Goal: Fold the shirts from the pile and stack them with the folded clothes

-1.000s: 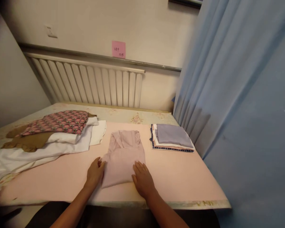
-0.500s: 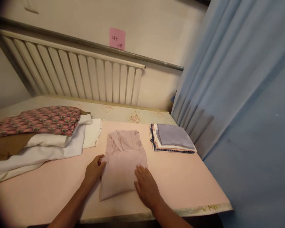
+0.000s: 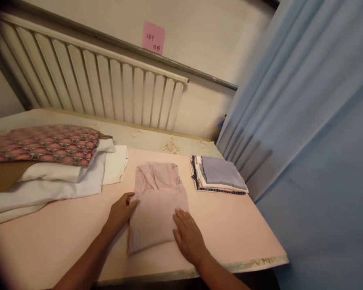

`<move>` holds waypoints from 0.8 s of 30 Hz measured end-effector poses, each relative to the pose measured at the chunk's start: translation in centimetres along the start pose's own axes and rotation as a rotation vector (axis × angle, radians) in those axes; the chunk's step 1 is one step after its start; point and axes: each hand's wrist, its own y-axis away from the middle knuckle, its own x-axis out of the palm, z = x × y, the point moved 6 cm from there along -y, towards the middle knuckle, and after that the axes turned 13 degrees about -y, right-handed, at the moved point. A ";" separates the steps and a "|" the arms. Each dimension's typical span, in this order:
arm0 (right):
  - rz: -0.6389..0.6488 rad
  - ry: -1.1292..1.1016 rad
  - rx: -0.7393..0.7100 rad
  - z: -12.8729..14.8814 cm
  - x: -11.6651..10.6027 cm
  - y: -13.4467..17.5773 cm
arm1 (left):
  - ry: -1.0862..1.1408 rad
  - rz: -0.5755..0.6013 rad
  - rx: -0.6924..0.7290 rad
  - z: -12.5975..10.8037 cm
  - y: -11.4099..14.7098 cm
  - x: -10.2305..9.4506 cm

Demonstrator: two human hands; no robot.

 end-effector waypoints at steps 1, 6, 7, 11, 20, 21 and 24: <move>-0.002 0.003 -0.004 -0.1 0.0 0.0 | -0.016 0.008 0.005 -0.1 -0.1 0.0; 0.007 0.028 -0.047 0.9 -0.3 -0.1 | -0.088 0.007 0.027 -0.4 -0.3 0.2; 0.010 0.031 -0.054 1.5 -0.4 -0.3 | -0.095 0.000 0.036 -0.4 -0.3 0.3; 0.058 -0.001 -0.098 4.7 -0.1 -0.9 | -0.082 -0.023 0.082 -0.6 -0.4 0.5; 0.132 -0.020 -0.103 6.6 1.8 -0.1 | 0.079 -0.029 0.154 -1.5 -0.9 0.9; 0.132 -0.017 -0.091 6.5 1.8 0.0 | 0.067 -0.037 0.163 -1.5 -1.0 0.9; 0.134 -0.011 -0.067 6.4 1.9 0.1 | -0.044 -0.076 0.198 -1.4 -1.0 1.2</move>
